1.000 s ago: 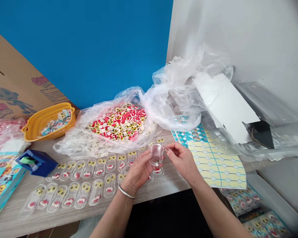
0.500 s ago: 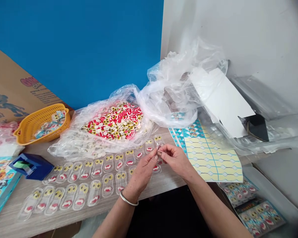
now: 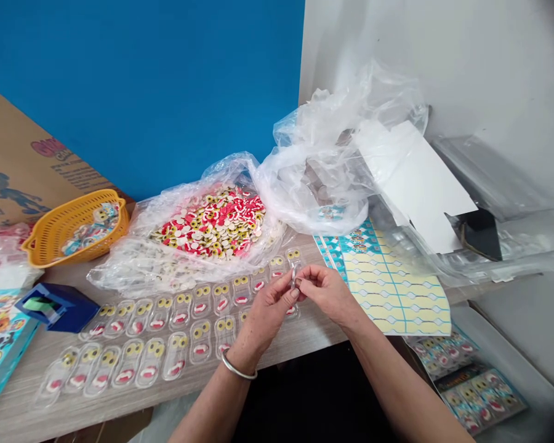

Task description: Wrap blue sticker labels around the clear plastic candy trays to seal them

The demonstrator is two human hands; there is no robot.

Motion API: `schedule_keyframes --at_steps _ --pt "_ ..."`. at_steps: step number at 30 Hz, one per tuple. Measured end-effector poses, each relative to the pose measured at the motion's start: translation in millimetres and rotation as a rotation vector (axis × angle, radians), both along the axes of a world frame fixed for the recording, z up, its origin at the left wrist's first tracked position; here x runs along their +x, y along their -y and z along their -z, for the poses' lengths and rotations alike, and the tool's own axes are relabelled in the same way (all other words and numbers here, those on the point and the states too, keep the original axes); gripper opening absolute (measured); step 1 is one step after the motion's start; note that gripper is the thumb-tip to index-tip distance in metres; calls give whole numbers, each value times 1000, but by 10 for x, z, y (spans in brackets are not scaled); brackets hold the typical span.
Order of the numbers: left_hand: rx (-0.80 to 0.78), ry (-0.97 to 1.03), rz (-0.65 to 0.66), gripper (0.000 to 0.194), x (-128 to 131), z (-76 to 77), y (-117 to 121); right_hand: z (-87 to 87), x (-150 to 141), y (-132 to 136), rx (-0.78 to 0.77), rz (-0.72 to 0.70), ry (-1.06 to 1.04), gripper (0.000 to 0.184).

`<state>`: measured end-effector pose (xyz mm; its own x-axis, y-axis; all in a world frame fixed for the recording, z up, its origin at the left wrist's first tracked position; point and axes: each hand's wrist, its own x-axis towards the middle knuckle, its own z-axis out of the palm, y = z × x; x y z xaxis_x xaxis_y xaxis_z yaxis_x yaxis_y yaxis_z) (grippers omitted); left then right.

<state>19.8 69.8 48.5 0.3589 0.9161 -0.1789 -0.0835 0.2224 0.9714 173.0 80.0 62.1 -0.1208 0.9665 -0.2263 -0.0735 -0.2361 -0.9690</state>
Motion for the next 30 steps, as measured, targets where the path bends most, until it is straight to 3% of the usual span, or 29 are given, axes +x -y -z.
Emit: schedule_keyframes --at_steps 14,21,24,30 --pt "196 -141 2 46 -41 27 -29 42 20 7 -48 -8 -63 13" --pt "384 -390 -67 45 -70 -28 -38 121 16 28 32 11 198 4" --pt "344 -332 -48 43 -78 -13 -56 128 7 26 80 21 247 4" --pt "45 -47 25 37 -20 3 -39 96 -28 41 130 51 246 4"
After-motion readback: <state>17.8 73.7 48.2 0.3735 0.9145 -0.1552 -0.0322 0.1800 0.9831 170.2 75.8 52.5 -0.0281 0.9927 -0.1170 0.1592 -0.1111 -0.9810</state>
